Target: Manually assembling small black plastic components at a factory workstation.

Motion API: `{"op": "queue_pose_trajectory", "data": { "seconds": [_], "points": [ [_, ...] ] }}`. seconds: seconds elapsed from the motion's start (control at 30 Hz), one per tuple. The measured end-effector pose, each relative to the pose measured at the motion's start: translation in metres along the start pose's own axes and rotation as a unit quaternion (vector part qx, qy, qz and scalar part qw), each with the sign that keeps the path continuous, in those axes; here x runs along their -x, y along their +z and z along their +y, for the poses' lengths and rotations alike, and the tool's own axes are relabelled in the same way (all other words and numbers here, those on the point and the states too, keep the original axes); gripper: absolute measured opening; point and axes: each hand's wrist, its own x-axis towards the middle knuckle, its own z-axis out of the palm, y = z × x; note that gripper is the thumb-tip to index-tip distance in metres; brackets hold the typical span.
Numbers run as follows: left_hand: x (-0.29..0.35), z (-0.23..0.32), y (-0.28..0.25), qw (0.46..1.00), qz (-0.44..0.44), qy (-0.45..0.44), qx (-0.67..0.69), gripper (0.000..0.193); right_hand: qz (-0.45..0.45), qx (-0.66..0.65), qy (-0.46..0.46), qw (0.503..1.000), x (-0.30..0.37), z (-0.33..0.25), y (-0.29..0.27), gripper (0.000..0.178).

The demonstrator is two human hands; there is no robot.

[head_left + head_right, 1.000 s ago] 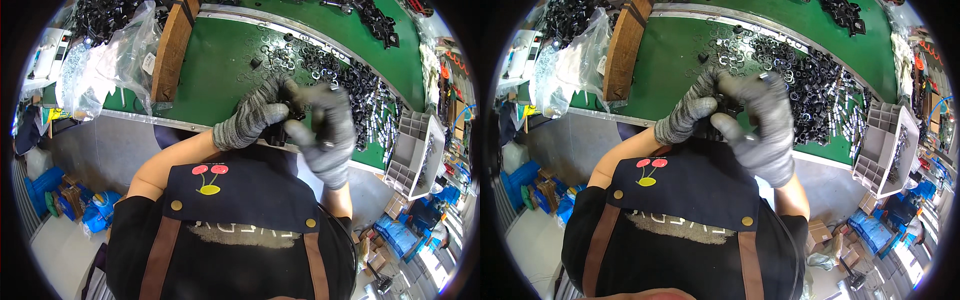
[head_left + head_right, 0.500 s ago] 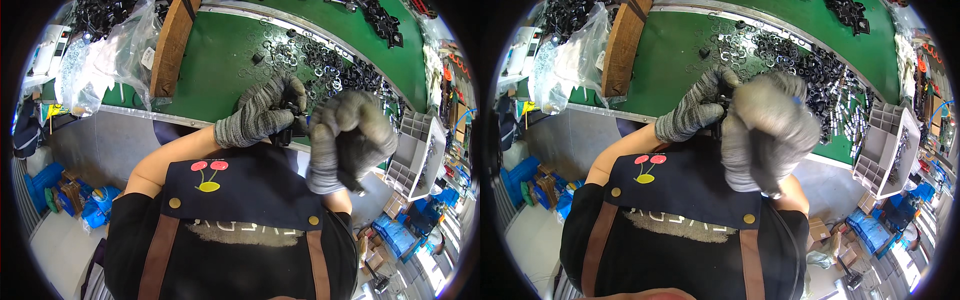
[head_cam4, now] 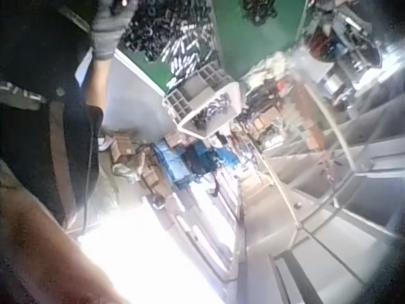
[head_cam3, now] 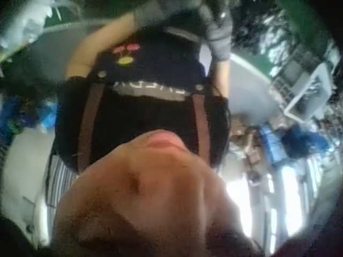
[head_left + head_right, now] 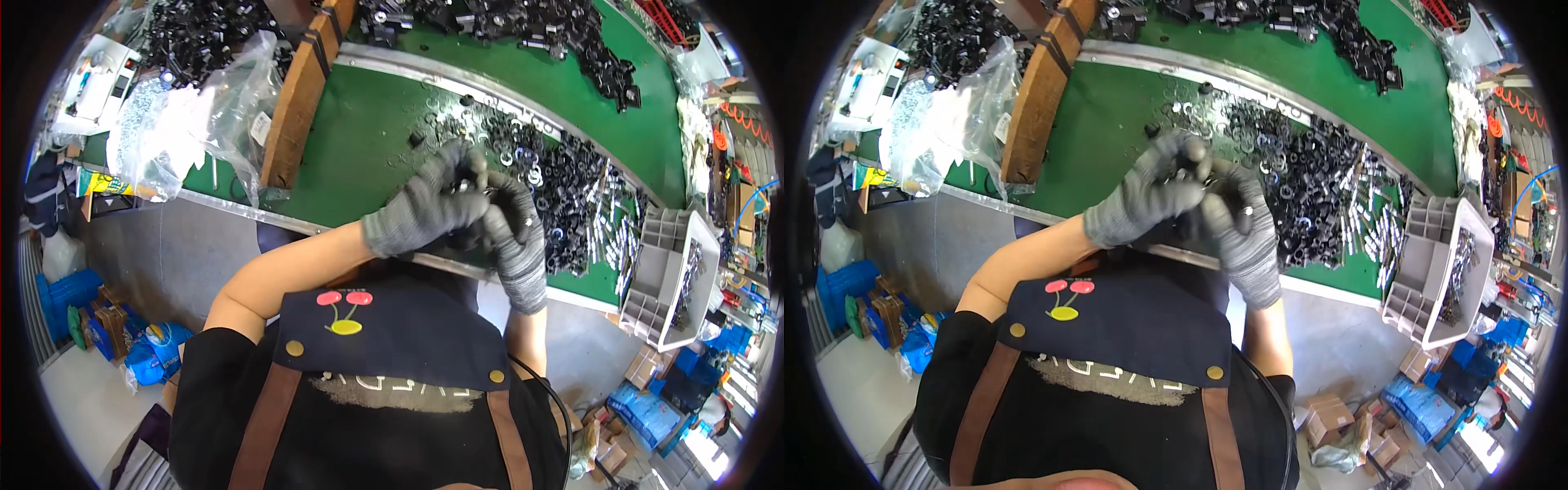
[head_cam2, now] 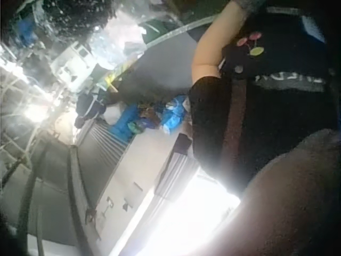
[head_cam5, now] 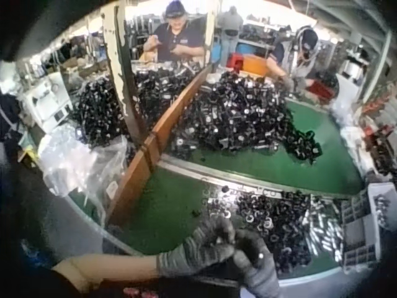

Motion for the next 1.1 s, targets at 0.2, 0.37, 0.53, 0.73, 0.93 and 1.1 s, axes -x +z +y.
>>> {"op": "queue_pose_trajectory", "data": {
  "seconds": [0.2, 0.37, 0.53, 0.73, 0.93, 1.1],
  "points": [
    [-0.126, 0.079, -0.051, 0.966, 0.173, 0.034, 0.187, 0.026, 0.077, -0.24, 0.089, 0.964, -0.013, 0.005, -0.013, 0.03],
    [-0.17, 0.132, -0.058, 0.866, 0.411, 0.273, -0.083, 0.05, 0.084, -0.144, 0.058, 0.984, 0.005, 0.032, -0.034, 0.027],
    [-0.239, 0.038, -0.1, 0.628, 0.201, 0.363, -0.659, 0.037, 0.047, -0.021, 0.034, 0.998, 0.01, 0.0, -0.015, 0.021],
    [-0.288, 0.003, -0.137, 0.641, 0.036, 0.259, -0.721, 0.037, 0.253, 0.248, -0.075, 0.932, 0.019, 0.011, -0.102, 0.011],
    [-0.224, 0.033, -0.082, 0.973, 0.128, -0.043, -0.188, 0.038, 0.293, 0.542, 0.024, 0.787, -0.021, 0.072, -0.236, 0.015],
    [-0.118, 0.037, -0.058, 0.933, -0.027, -0.042, 0.356, 0.048, 0.197, 0.629, 0.073, 0.748, -0.042, 0.09, -0.248, 0.022]
  ]
}}
